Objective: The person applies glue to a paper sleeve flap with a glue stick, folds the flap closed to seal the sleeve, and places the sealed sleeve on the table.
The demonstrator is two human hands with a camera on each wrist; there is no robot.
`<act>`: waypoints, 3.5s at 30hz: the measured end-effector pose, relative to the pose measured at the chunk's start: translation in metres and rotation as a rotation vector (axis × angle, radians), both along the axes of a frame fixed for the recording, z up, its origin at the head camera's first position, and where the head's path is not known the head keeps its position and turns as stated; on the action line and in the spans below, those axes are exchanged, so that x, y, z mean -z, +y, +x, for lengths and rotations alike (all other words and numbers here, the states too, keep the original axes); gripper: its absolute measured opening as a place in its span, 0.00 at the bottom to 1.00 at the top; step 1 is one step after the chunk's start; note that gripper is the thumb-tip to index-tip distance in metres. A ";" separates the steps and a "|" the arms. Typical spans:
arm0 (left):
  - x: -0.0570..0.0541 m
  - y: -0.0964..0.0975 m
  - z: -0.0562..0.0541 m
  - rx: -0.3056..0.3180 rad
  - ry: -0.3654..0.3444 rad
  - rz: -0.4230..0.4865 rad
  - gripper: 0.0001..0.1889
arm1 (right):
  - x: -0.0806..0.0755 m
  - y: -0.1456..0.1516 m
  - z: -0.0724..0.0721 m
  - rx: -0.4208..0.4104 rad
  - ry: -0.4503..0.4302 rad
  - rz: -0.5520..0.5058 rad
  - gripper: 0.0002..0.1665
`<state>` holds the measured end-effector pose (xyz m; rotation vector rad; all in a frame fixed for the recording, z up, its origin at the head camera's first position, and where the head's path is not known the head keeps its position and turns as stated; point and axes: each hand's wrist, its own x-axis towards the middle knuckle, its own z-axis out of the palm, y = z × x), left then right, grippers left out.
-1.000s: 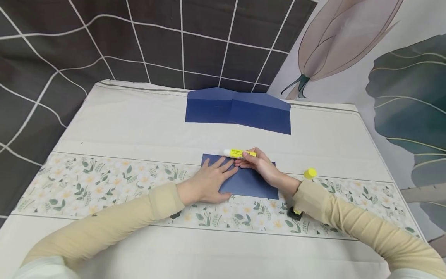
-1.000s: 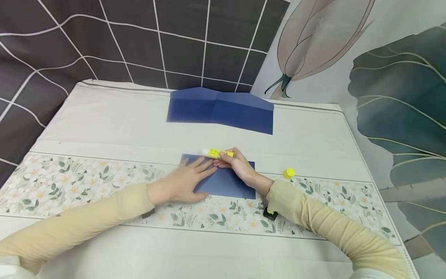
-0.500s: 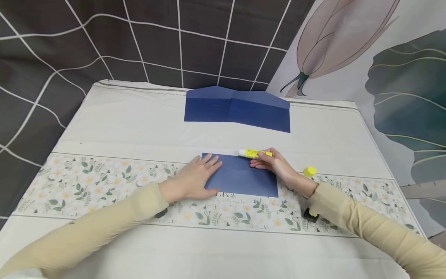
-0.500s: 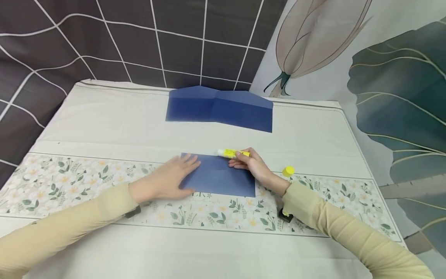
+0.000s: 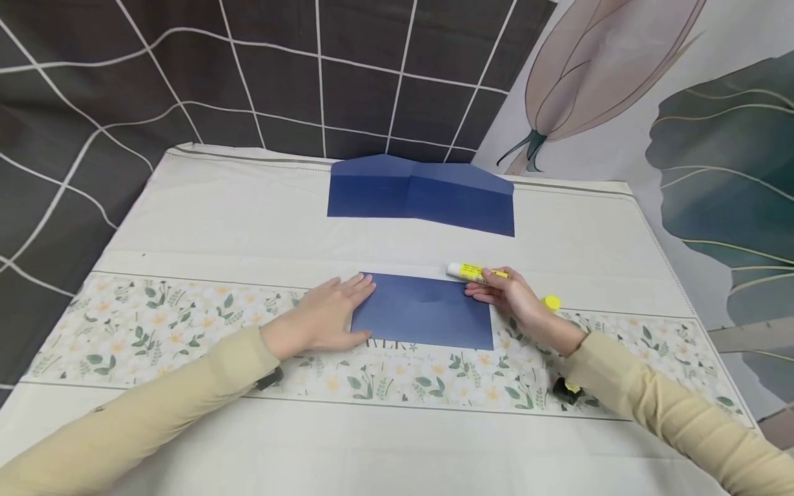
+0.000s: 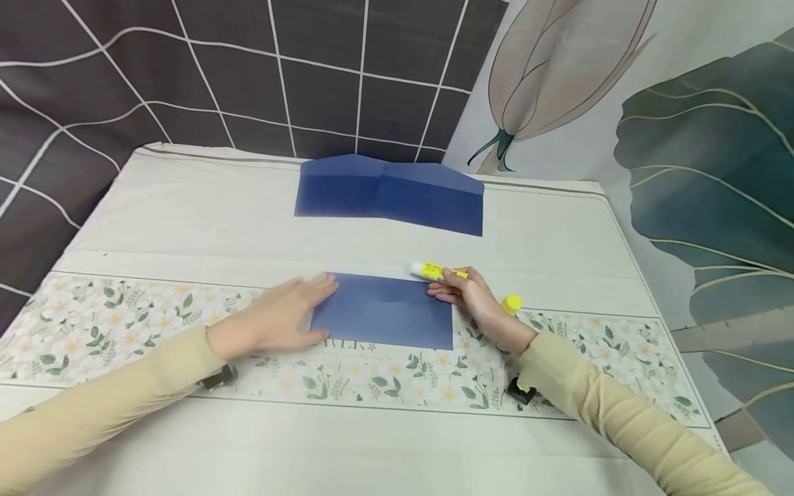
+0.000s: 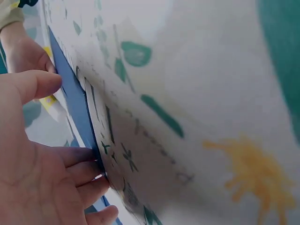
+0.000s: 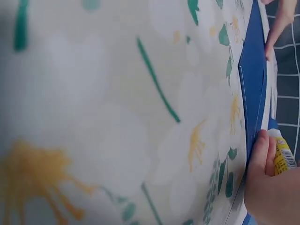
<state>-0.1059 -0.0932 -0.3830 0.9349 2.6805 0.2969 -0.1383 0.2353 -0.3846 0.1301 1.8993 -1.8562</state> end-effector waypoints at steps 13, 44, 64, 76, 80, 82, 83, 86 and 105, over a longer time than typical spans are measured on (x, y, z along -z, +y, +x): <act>-0.008 0.042 0.003 0.109 0.024 -0.056 0.40 | -0.002 -0.038 -0.006 -0.145 0.008 0.024 0.20; -0.004 0.001 -0.003 -0.026 -0.057 -0.008 0.40 | 0.002 0.000 -0.004 0.021 -0.023 -0.078 0.09; -0.004 0.014 -0.062 -0.030 -0.101 0.099 0.50 | -0.022 -0.004 -0.005 0.064 -0.012 -0.311 0.11; -0.003 0.010 -0.071 -0.060 -0.302 0.255 0.41 | -0.027 0.002 -0.005 0.072 0.059 -0.458 0.12; -0.005 0.003 -0.074 -0.131 -0.454 0.379 0.36 | -0.033 0.005 -0.005 0.068 0.075 -0.540 0.13; -0.006 -0.004 -0.074 -0.171 -0.506 0.444 0.35 | -0.035 0.006 -0.004 0.065 0.080 -0.573 0.11; -0.008 -0.007 -0.074 -0.185 -0.531 0.481 0.35 | -0.036 0.007 -0.004 0.063 0.081 -0.589 0.11; -0.009 -0.023 -0.072 -0.215 -0.585 0.596 0.35 | -0.039 0.010 -0.001 0.047 0.090 -0.631 0.10; -0.014 -0.154 -0.046 -0.566 -0.623 0.851 0.38 | -0.054 0.035 0.018 -0.046 0.269 -0.620 0.25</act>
